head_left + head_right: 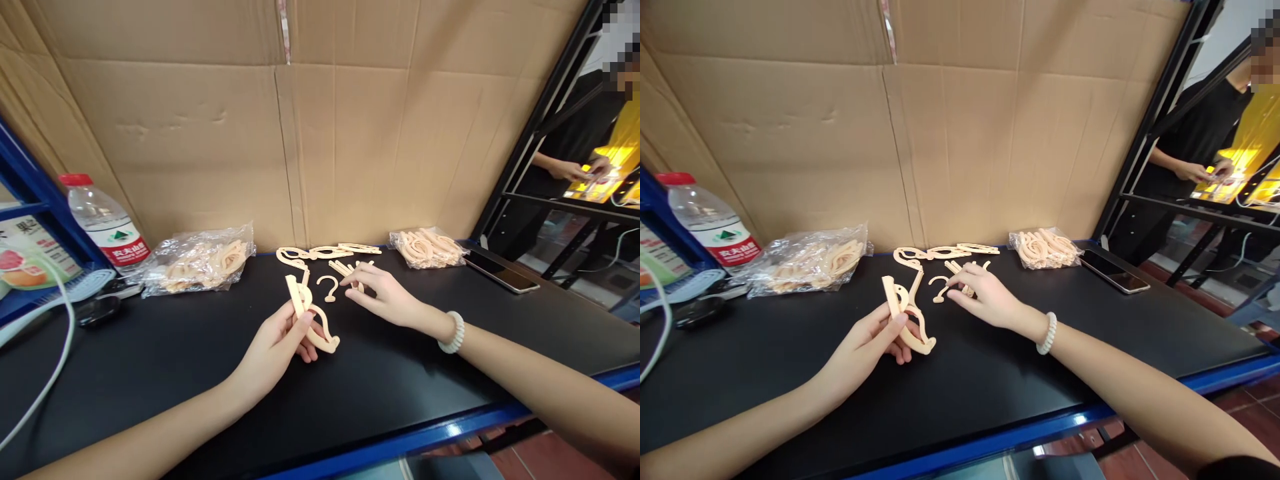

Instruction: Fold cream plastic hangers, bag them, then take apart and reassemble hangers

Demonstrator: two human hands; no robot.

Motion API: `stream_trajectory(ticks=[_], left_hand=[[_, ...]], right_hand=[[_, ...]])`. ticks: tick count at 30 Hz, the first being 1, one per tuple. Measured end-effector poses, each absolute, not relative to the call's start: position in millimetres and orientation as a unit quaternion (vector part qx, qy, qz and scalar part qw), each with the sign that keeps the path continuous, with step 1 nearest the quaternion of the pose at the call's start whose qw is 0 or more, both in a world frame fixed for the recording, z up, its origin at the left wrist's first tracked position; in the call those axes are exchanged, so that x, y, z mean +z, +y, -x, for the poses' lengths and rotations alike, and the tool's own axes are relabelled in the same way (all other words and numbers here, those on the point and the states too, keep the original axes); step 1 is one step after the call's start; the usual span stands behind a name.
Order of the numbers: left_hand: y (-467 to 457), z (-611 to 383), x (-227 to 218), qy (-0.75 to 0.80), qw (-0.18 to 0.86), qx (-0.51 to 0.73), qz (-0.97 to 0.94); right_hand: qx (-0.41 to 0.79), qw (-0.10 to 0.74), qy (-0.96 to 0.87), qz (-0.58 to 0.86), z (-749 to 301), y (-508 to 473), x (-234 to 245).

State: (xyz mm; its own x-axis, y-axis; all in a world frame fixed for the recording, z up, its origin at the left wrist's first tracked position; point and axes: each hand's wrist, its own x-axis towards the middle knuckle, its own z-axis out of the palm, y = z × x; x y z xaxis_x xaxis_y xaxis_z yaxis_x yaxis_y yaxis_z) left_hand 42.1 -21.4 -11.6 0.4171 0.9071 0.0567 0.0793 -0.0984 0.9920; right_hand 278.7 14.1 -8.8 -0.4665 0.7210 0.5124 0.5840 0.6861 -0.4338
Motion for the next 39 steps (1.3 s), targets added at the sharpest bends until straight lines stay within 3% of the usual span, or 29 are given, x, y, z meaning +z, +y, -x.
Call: stream_trajectory(ticks=[4,7,18,27,32,39], left_hand=[[-24,-42,-12,0.360,0.540,0.379,-0.660],[-25,-43,-12,0.352,0.531,0.366,-0.678],[-14,-37,-7,0.420,0.414,0.415,-0.693],[-23,-42,-7,0.368,0.308,0.298,-0.825],[-21,-37,-3,0.392,0.236,0.276,-0.845],[-10,-38,-5,0.401,0.112,0.279,-0.865]], right_hand=[[0.374,0.399,-0.754,0.364,-245,-15,-4],[0.453,0.395,-0.718,0.350,-231,-22,-5],[0.489,0.386,-0.652,0.431,-246,-11,-6],[0.515,0.378,-0.676,0.366,-236,-14,-1],[0.509,0.417,-0.649,0.382,-241,-12,-2],[0.518,0.338,-0.678,0.397,-239,-12,1]])
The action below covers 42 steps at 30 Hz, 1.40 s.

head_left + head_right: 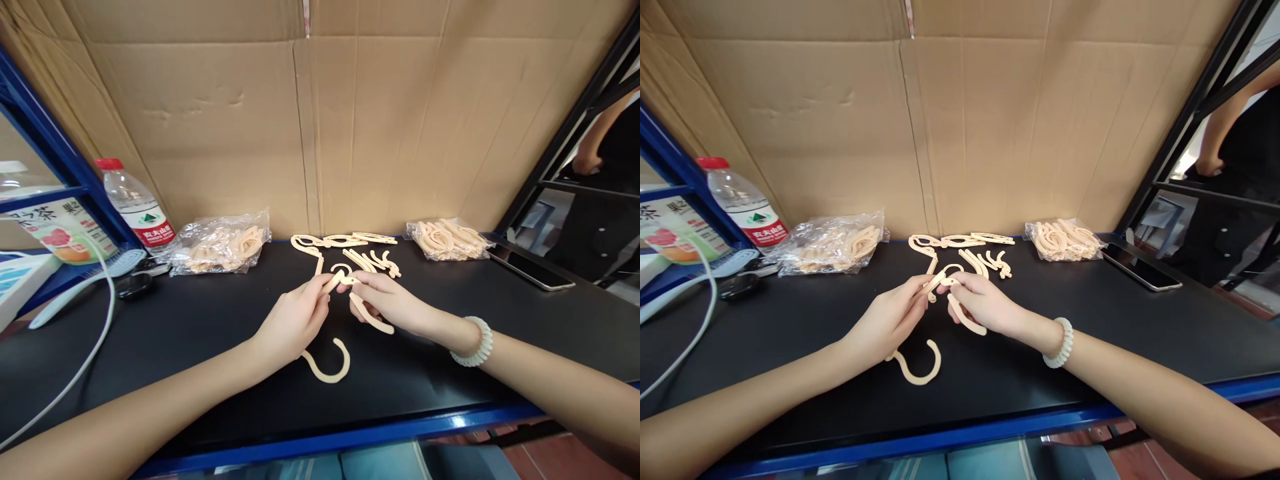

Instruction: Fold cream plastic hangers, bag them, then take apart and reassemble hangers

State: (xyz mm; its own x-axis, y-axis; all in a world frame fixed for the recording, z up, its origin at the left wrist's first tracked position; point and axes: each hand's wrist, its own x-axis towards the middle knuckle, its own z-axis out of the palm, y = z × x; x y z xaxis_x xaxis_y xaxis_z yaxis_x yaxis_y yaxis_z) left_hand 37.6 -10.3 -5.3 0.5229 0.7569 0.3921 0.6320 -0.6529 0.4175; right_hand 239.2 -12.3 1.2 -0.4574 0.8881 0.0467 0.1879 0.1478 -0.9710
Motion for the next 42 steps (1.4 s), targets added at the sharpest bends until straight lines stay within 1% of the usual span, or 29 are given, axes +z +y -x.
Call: stream_trajectory(ticks=[3,6,9,12,15,23,26,29,33,37,39,42], left_hand=[[-11,-39,-6,0.401,0.024,0.226,-0.887],[-14,-39,-4,0.385,-0.061,0.164,-0.906],[-18,-39,0,0.363,-0.111,0.119,-0.917],[-21,-40,4,0.366,-0.126,0.082,-0.918],[-22,-40,6,0.369,-0.112,0.071,-0.920],[-25,-44,9,0.404,-0.090,0.035,-0.910],[-23,-45,10,0.415,-0.064,0.054,-0.906],[-18,-41,11,0.421,0.016,0.129,-0.898],[-13,-32,16,0.435,0.117,0.234,-0.862],[-11,-26,20,0.467,0.193,0.285,-0.814],[-9,-25,20,0.478,0.230,0.295,-0.795],[-4,-24,19,0.488,0.272,0.306,-0.771]], right_hand=[[0.512,0.311,-0.706,0.378,-235,-17,-1],[0.522,0.304,-0.698,0.385,-231,-22,-3],[0.492,0.301,-0.712,0.400,-229,-26,-2],[0.446,0.305,-0.730,0.418,-228,-29,1],[0.415,0.305,-0.745,0.425,-227,-30,3],[0.395,0.308,-0.752,0.428,-226,-29,2],[0.334,0.321,-0.776,0.428,-226,-31,-2],[0.254,0.342,-0.800,0.423,-227,-33,-3],[0.279,0.385,-0.778,0.409,-241,-26,16],[0.186,0.457,-0.766,0.412,-282,1,36],[0.156,0.462,-0.755,0.438,-306,17,35],[0.134,0.449,-0.760,0.451,-328,37,22]])
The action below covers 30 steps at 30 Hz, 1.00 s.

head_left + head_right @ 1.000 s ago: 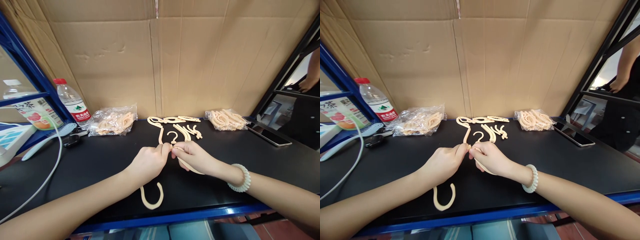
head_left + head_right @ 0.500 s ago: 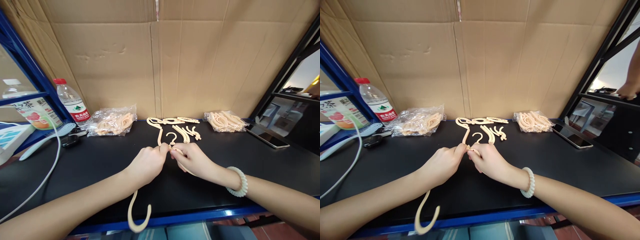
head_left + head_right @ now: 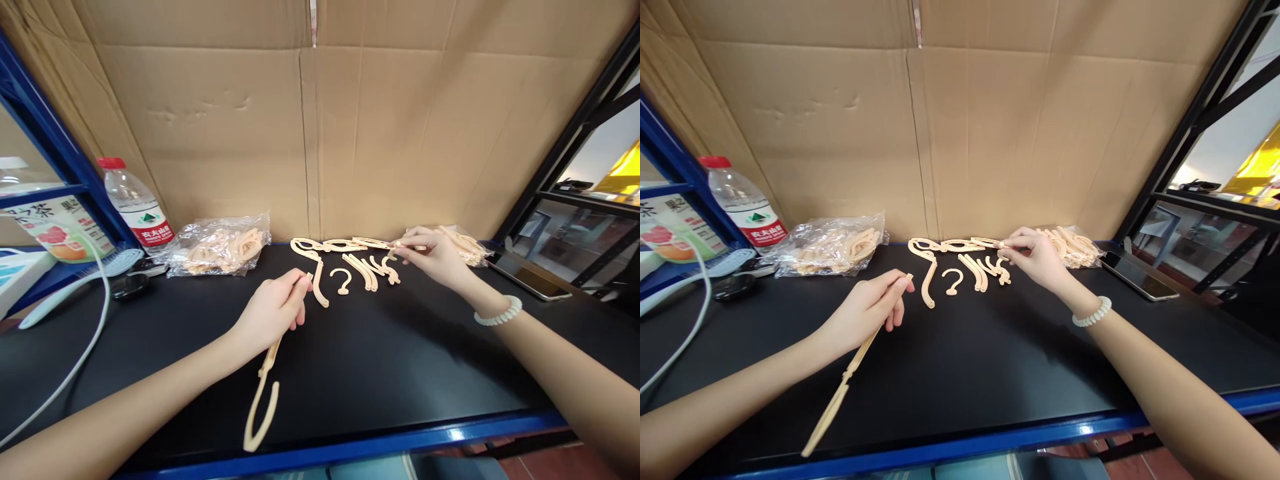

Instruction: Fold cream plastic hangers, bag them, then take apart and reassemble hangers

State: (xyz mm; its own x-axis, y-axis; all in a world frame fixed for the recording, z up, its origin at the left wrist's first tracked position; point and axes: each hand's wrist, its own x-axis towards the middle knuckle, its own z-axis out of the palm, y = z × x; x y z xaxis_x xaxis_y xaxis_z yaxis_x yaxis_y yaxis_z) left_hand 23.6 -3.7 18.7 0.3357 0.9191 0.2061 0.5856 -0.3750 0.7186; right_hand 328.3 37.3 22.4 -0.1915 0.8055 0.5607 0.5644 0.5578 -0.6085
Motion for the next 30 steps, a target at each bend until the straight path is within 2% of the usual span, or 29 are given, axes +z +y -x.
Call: stream_trajectory(ticks=[5,10,13,17,19,22,24,28,30], left_hand=[[4,-19,15,0.489,0.371,0.330,-0.718],[6,-20,18,0.475,0.449,0.377,-0.656],[4,-22,20,0.473,0.480,0.409,-0.615],[2,-24,21,0.474,0.495,0.460,-0.565],[0,-25,19,0.456,0.507,0.485,-0.548],[-4,-27,15,0.426,0.521,0.510,-0.535],[-6,-30,13,0.416,0.524,0.518,-0.533],[-9,-32,10,0.415,0.509,0.512,-0.553],[-7,-30,8,0.426,0.451,0.513,-0.594]], right_hand=[[0.021,0.341,-0.835,0.430,-332,52,-2],[-0.018,0.234,-0.870,0.435,-334,55,-8],[-0.035,0.270,-0.856,0.439,-329,45,-2],[-0.050,0.439,-0.800,0.407,-299,9,13],[-0.062,0.465,-0.810,0.351,-279,-11,16],[-0.083,0.371,-0.881,0.280,-259,-27,12],[-0.110,0.315,-0.898,0.287,-254,-26,5],[-0.143,0.274,-0.889,0.339,-256,-17,-2],[-0.154,0.257,-0.890,0.344,-256,-15,-2]])
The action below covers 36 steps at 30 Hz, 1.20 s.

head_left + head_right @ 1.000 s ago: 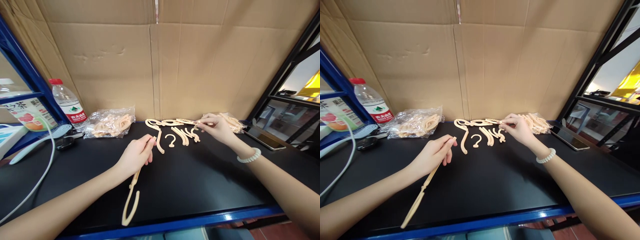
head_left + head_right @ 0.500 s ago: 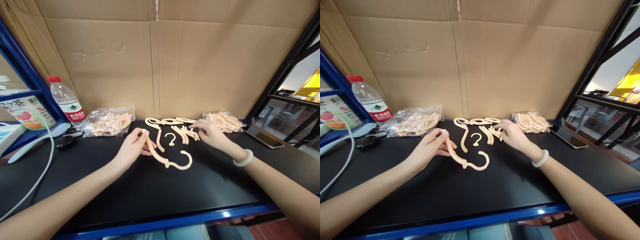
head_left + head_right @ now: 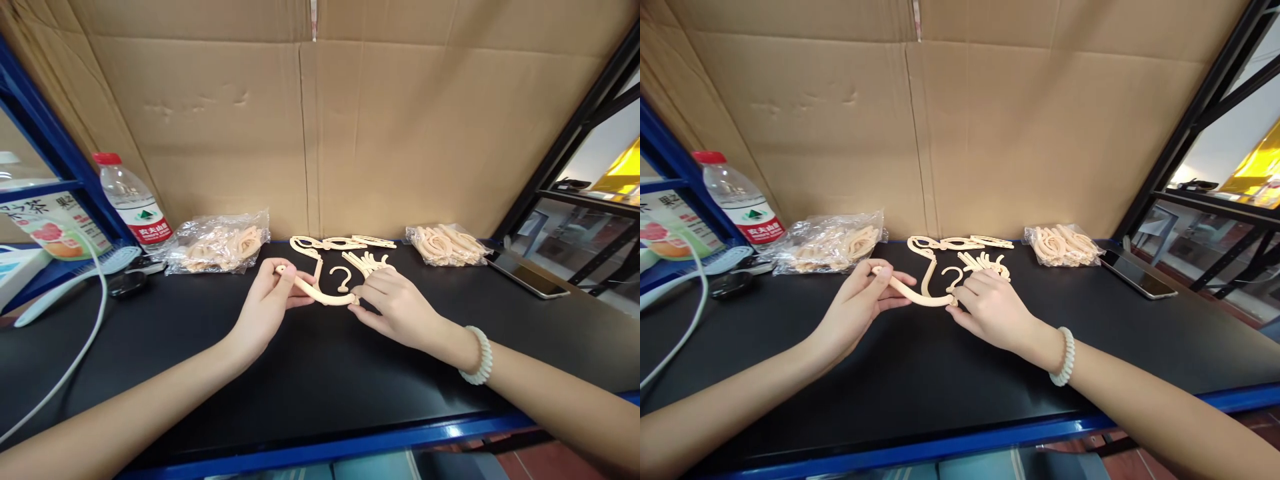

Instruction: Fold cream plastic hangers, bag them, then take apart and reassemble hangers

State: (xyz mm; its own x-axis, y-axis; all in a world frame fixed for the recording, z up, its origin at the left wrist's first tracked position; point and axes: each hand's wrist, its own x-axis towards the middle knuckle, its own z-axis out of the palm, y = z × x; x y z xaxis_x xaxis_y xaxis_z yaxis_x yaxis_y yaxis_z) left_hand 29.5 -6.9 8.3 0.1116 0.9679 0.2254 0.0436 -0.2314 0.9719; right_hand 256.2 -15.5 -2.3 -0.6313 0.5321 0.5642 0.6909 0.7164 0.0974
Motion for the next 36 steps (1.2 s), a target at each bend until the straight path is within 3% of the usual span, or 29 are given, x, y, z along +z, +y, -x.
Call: stream_trajectory(ticks=[5,8,20,28,36], left_hand=[[-2,-22,7,0.377,0.018,0.438,-0.816],[-7,-23,6,0.280,-0.120,0.318,-0.898],[-15,-31,-2,0.247,-0.121,0.174,-0.945],[-14,-29,0,0.228,-0.066,0.180,-0.955],[-6,-21,9,0.151,-0.168,0.204,-0.952]], right_hand=[[-0.239,0.248,-0.883,0.318,-252,-20,-3],[-0.266,0.269,-0.876,0.298,-248,-23,-5],[-0.302,0.263,-0.883,0.244,-238,-32,-9],[-0.175,0.247,-0.917,0.260,-236,-34,-10],[0.038,0.328,-0.889,0.318,-255,-24,2]])
